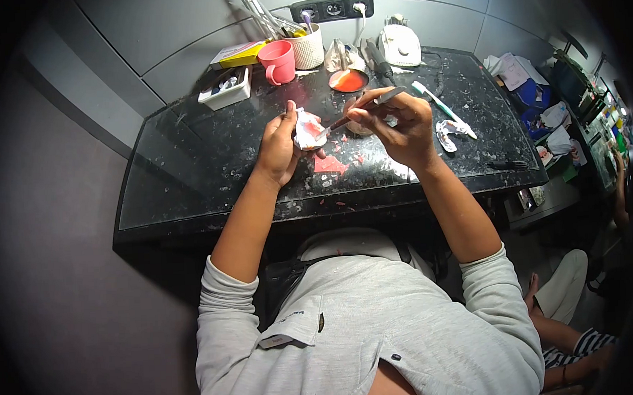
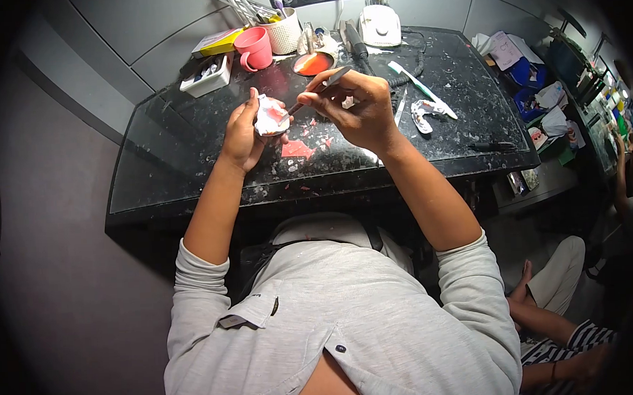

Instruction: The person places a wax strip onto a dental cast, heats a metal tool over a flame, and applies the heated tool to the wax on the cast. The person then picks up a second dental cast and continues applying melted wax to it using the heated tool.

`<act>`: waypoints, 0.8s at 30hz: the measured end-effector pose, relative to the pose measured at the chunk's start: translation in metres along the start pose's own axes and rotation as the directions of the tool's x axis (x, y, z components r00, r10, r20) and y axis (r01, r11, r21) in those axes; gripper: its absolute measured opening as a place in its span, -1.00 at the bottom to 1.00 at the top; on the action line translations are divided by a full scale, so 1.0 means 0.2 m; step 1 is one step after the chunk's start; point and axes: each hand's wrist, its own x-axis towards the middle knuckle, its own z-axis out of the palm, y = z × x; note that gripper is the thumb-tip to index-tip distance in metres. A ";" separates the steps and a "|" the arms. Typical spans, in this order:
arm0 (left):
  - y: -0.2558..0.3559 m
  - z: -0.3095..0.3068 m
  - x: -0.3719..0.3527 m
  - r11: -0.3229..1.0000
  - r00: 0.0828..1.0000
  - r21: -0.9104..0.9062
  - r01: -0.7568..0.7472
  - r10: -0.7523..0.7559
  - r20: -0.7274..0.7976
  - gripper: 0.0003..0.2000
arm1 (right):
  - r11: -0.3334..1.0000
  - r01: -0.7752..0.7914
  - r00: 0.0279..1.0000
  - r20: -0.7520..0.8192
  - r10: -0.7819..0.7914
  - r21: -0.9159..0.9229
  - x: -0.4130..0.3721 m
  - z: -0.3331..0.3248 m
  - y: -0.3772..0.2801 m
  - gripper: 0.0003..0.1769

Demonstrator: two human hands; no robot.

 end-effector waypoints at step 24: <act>-0.01 0.04 0.01 0.975 0.975 0.006 -0.221 0.221 -0.033 -0.49 | 0.996 0.092 0.995 -0.043 -0.092 -0.007 0.01 -0.01 0.03 -0.88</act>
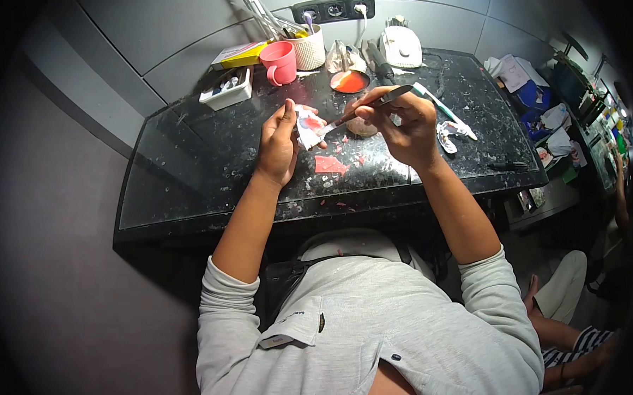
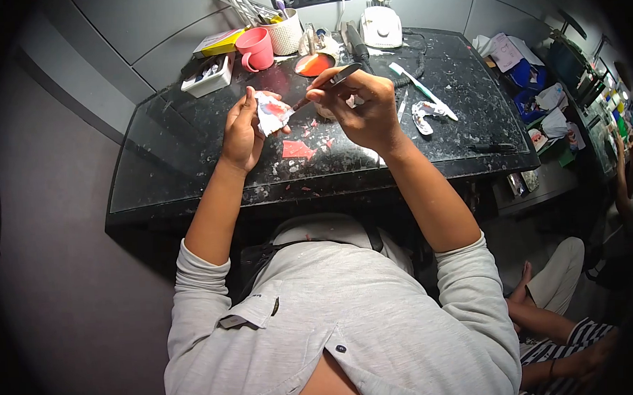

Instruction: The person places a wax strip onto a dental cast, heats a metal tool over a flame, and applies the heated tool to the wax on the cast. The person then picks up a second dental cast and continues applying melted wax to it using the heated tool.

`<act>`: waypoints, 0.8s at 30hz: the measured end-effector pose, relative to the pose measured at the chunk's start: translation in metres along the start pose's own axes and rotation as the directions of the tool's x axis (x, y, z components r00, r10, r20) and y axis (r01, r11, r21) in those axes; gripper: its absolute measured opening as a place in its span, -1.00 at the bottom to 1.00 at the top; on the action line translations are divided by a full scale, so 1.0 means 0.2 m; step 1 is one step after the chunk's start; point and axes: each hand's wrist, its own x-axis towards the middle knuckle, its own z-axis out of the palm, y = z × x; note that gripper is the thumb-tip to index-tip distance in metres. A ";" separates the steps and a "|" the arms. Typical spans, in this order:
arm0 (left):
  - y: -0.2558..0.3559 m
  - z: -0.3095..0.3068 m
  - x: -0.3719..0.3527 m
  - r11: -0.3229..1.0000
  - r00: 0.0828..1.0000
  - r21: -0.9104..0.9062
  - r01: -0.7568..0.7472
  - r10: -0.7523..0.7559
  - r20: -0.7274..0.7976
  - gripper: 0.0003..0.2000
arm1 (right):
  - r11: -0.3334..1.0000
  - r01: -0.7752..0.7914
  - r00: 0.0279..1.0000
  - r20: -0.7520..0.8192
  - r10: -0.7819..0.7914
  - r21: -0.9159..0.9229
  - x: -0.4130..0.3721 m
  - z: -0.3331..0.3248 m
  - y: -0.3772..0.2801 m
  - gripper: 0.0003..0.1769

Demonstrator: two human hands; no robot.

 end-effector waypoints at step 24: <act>0.00 -0.04 0.01 0.995 0.996 0.029 0.093 -0.093 -0.008 -0.41 | 0.942 -0.218 0.894 -0.440 0.087 -0.255 0.05 -0.16 0.05 -0.90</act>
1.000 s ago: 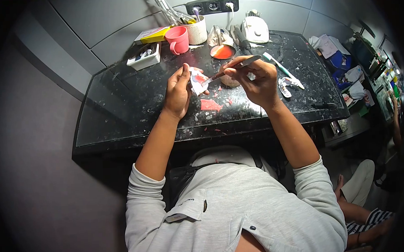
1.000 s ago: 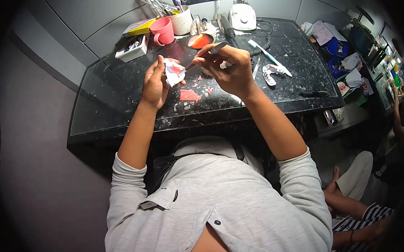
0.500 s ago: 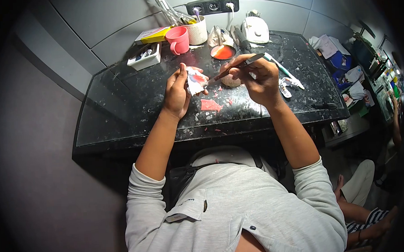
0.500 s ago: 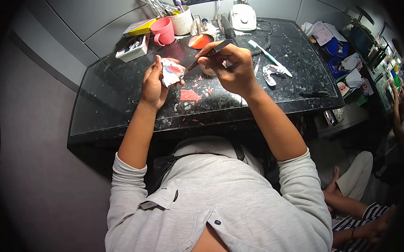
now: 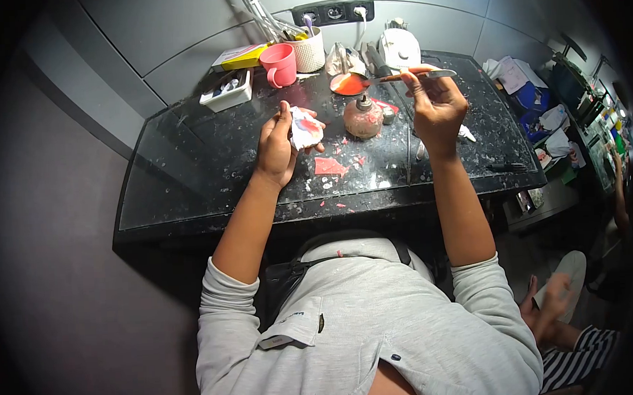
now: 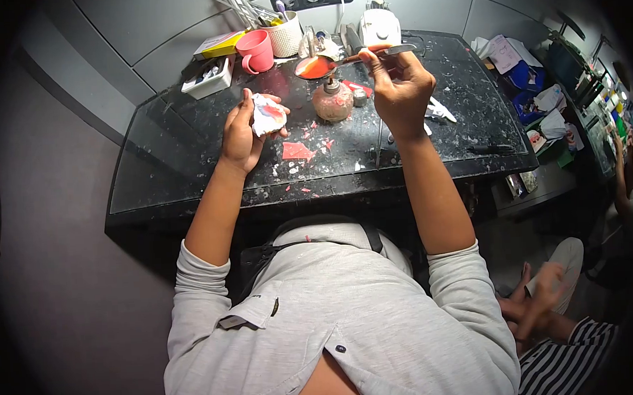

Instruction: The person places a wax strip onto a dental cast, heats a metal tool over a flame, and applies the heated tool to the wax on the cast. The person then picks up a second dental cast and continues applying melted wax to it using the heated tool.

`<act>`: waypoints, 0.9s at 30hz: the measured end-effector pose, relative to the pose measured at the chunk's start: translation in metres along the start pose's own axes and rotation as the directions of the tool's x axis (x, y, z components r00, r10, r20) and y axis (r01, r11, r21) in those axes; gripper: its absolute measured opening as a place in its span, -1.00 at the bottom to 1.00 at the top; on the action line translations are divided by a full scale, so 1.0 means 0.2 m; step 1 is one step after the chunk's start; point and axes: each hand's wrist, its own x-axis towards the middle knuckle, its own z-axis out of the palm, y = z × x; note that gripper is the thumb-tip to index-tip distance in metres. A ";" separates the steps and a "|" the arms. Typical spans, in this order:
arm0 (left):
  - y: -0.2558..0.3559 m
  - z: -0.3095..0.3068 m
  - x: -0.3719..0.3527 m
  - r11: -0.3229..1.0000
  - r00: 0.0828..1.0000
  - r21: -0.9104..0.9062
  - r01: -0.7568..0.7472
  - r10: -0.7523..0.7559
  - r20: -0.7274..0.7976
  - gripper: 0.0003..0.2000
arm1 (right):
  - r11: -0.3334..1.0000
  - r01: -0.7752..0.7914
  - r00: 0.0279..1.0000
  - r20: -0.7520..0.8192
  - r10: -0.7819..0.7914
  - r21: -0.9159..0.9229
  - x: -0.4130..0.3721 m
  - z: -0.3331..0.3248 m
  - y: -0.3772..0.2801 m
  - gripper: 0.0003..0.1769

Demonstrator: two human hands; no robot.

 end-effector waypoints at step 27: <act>0.02 0.02 -0.02 1.000 1.000 -0.016 0.008 -0.008 0.007 -0.42 | 0.858 -0.318 0.844 0.532 0.063 0.404 -0.11 0.07 -0.10 -0.85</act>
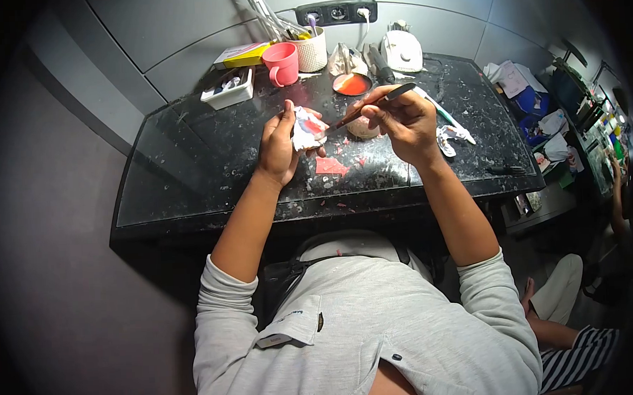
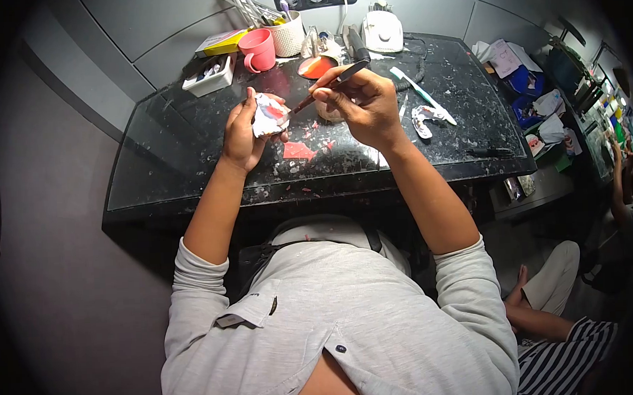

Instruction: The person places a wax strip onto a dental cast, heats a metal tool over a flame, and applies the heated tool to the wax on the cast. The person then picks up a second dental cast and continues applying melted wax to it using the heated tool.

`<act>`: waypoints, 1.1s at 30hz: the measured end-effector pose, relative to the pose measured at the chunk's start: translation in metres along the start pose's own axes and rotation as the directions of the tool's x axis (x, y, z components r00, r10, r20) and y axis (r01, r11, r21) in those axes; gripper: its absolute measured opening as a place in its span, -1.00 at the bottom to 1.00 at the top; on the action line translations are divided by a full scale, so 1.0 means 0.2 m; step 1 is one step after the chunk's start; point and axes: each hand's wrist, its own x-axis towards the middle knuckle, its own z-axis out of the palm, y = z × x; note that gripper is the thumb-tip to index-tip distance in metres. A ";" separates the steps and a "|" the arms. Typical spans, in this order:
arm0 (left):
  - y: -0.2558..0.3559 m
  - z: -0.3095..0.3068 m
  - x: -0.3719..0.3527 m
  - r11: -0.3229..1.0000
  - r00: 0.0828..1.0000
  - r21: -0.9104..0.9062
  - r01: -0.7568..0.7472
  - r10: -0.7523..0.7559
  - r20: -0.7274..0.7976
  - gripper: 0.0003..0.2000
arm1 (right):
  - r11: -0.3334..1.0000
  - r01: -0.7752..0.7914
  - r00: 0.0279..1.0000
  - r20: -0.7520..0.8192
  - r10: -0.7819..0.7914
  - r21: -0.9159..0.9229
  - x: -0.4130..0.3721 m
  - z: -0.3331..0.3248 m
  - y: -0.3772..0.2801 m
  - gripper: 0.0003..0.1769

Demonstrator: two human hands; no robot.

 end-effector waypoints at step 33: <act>0.00 -0.02 0.00 0.994 0.994 0.018 0.110 -0.110 0.019 -0.65 | 0.948 -0.160 0.845 -0.535 -0.013 -0.275 0.08 -0.21 -0.01 -0.83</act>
